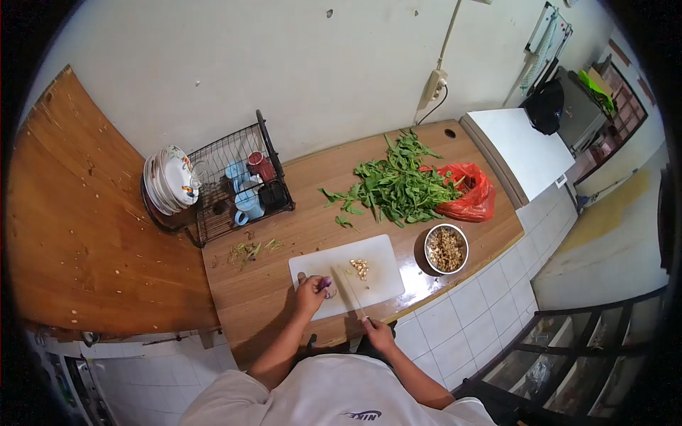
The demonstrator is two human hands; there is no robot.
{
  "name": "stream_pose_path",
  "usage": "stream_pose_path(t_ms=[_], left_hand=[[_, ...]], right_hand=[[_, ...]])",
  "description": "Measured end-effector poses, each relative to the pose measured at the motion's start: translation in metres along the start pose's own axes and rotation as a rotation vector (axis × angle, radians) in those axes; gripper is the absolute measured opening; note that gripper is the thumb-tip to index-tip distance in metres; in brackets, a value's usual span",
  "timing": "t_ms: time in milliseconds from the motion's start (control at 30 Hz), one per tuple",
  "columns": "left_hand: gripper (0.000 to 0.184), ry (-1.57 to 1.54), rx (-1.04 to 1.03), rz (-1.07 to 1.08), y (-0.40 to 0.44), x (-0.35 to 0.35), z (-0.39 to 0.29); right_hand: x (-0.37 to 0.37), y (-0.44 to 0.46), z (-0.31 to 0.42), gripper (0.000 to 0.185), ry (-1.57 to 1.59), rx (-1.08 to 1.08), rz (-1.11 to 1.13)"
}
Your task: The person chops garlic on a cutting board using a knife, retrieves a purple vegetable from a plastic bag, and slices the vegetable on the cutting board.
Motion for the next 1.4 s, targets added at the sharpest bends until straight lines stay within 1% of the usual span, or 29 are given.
stream_pose_path(t_ms=[167, 233, 300, 367, 433, 467, 533, 567, 633, 667, 733, 767, 800, 833, 867, 933, 967, 1033, 1067, 1133, 1200, 1267, 1300, 1333, 1367, 1400], left_hand=[[0.04, -0.009, -0.03, 0.071, -0.005, 0.0, -0.007], [0.041, -0.018, -0.045, -0.018, -0.002, -0.003, 0.001], [0.042, 0.037, -0.058, -0.031, -0.001, -0.008, 0.006], [0.044, 0.095, -0.071, -0.046, 0.0, -0.011, 0.007], [0.044, 0.076, 0.221, 0.035, -0.002, -0.016, 0.021], [0.044, 0.075, 0.22, 0.032, -0.003, -0.016, 0.015], [0.041, 0.109, 0.155, -0.122, -0.003, -0.011, 0.015], [0.041, 0.11, 0.154, -0.125, -0.002, -0.014, 0.018], [0.042, 0.261, -0.163, -0.35, -0.005, -0.003, -0.009], [0.042, 0.267, -0.165, -0.35, -0.005, -0.005, -0.007], [0.043, 0.135, 0.063, -0.178, -0.003, -0.014, 0.007], [0.043, 0.147, 0.058, -0.176, -0.004, -0.014, 0.006], [0.043, 0.206, -0.001, -0.229, -0.002, -0.019, 0.014], [0.043, 0.262, -0.062, -0.282, -0.002, -0.016, 0.009], [0.043, 0.268, -0.072, -0.277, -0.001, -0.018, 0.01], [0.045, 0.031, 0.156, -0.09, 0.001, -0.032, 0.03], [0.045, 0.035, 0.154, -0.088, 0.004, -0.032, 0.028], [0.049, 0.038, 0.15, -0.029, 0.009, -0.045, 0.051], [0.049, 0.042, 0.156, -0.03, 0.007, -0.046, 0.057], [0.047, -0.003, 0.251, 0.037, 0.008, -0.05, 0.06], [0.047, -0.007, 0.258, 0.048, 0.008, -0.049, 0.059], [0.046, -0.017, 0.259, 0.062, 0.003, -0.048, 0.05], [0.046, 0.068, 0.158, 0.009, -0.002, -0.036, 0.025], [0.045, 0.155, 0.057, -0.045, -0.007, -0.026, 0.006], [0.045, 0.159, 0.055, -0.048, -0.012, -0.02, -0.003], [0.044, 0.073, 0.164, -0.01, -0.013, -0.021, 0.006]], right_hand=[[-0.024, -0.012, 0.0, 0.061, 0.063, 0.002, 0.039], [-0.025, -0.017, 0.004, 0.06, 0.086, -0.009, 0.057], [-0.025, -0.022, 0.003, 0.073, 0.029, -0.054, 0.104], [-0.028, -0.019, -0.011, 0.073, 0.053, -0.094, 0.124], [-0.03, -0.022, -0.018, 0.074, 0.074, -0.134, 0.149], [-0.03, -0.023, -0.022, 0.074, 0.062, -0.152, 0.155], [-0.034, -0.023, -0.032, 0.075, 0.048, -0.167, 0.164], [-0.04, -0.023, -0.035, 0.076, 0.082, -0.159, 0.183], [-0.044, -0.024, -0.035, 0.076, 0.122, -0.148, 0.204], [-0.043, -0.025, -0.034, 0.076, 0.085, -0.118, 0.186], [-0.041, -0.029, -0.03, 0.076, 0.061, -0.087, 0.172], [-0.043, -0.03, -0.03, 0.076, 0.068, -0.092, 0.202], [-0.046, -0.032, -0.028, 0.076, 0.077, -0.097, 0.23], [-0.05, -0.032, -0.03, 0.076, 0.09, -0.097, 0.228], [-0.051, -0.031, -0.032, 0.075, 0.038, -0.09, 0.213], [-0.05, -0.029, -0.033, 0.075, -0.011, -0.085, 0.193], [-0.051, -0.029, -0.032, 0.076, -0.034, -0.071, 0.185], [-0.049, -0.035, -0.023, 0.077, -0.056, -0.057, 0.186], [-0.046, -0.037, -0.019, 0.075, -0.057, -0.067, 0.19], [-0.045, -0.034, -0.013, 0.072, -0.06, -0.075, 0.198], [-0.042, -0.026, -0.001, 0.073, 0.002, -0.002, 0.132], [-0.046, -0.01, 0.007, 0.075, -0.056, -0.039, 0.179], [-0.051, -0.002, 0.009, 0.078, -0.112, -0.07, 0.222], [-0.054, 0.005, 0.012, 0.077, -0.109, -0.06, 0.19], [-0.056, 0.007, 0.011, 0.077, -0.106, -0.056, 0.192], [-0.057, 0.008, 0.008, 0.076, -0.128, -0.074, 0.204]])
Point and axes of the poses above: each hand's wrist, its own y-axis towards the middle knuckle, its own x-axis out of the back of the hand, z = x × y, the point moved 9 cm from there along y, towards the middle knuckle, and after that the axes turned 4 degrees about y, right-handed, at the moved point
